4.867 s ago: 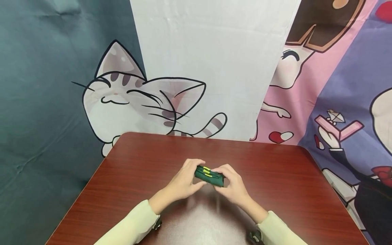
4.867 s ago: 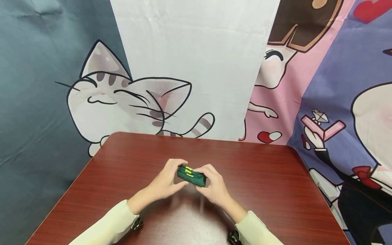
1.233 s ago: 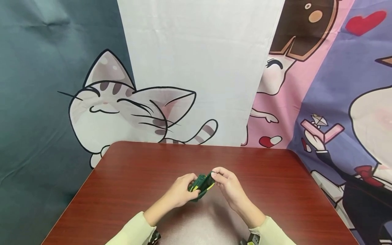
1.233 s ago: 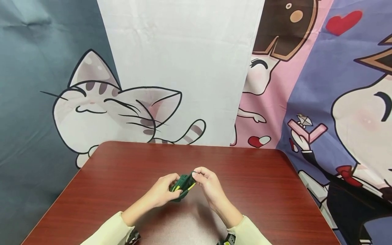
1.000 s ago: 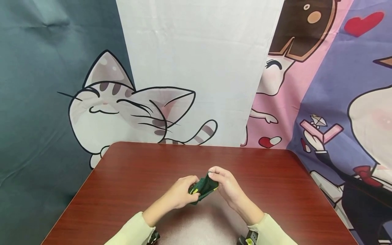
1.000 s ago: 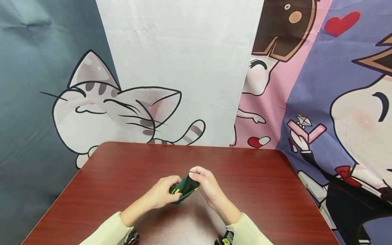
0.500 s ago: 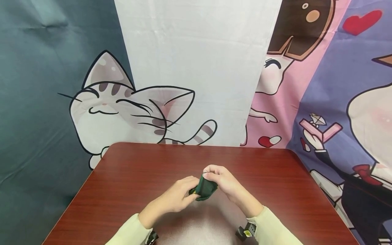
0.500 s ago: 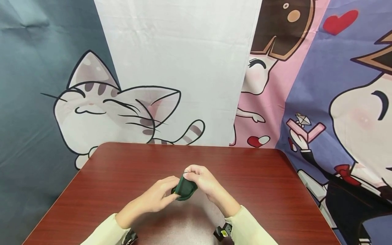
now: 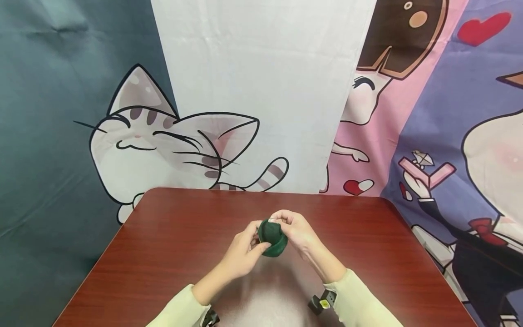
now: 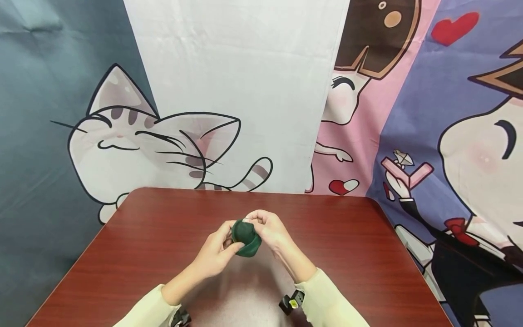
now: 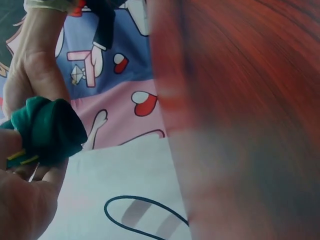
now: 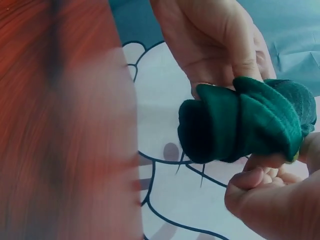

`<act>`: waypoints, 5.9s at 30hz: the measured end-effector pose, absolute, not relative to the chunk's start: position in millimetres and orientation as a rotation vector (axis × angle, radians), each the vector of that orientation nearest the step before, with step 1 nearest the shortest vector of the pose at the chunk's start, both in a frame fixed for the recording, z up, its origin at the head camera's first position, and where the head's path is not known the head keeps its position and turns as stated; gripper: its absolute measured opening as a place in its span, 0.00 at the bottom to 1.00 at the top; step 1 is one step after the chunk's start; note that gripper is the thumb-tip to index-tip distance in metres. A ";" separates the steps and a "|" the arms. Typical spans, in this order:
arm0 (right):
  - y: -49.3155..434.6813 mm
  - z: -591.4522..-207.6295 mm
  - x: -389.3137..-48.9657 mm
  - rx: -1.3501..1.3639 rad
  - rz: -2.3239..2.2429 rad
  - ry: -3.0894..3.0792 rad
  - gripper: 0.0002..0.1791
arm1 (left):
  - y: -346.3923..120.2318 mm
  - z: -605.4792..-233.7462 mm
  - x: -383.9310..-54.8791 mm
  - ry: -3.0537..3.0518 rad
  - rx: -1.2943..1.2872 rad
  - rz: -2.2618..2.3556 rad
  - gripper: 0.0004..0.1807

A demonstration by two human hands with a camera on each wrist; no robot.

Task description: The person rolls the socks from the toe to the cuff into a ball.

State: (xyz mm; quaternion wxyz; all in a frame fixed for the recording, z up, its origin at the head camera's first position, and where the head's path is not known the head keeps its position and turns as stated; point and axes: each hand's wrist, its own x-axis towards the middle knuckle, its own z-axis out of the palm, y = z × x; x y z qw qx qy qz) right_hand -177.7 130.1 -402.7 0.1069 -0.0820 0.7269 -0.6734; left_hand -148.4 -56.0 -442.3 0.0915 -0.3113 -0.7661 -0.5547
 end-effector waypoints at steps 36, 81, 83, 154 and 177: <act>123.1 -434.1 -173.1 0.019 -2.051 2.247 0.10 | -53.5 -426.3 -154.5 -2.282 -0.504 -2.240 0.15; 156.5 -424.0 -176.8 -1.404 -1.520 2.708 0.09 | -78.8 -426.0 -166.7 -2.390 -0.630 -2.323 0.18; 156.5 -424.8 -177.0 -1.442 -1.505 2.684 0.07 | -79.1 -425.6 -166.0 -2.392 -0.626 -2.332 0.18; 99.2 -470.4 -145.7 -1.437 -1.848 3.453 0.11 | -46.9 -407.7 -179.7 -1.867 0.026 -2.489 0.15; 149.6 -424.2 -164.7 -0.400 -2.052 2.212 0.22 | -64.5 -415.7 -178.7 -2.291 -0.469 -2.474 0.21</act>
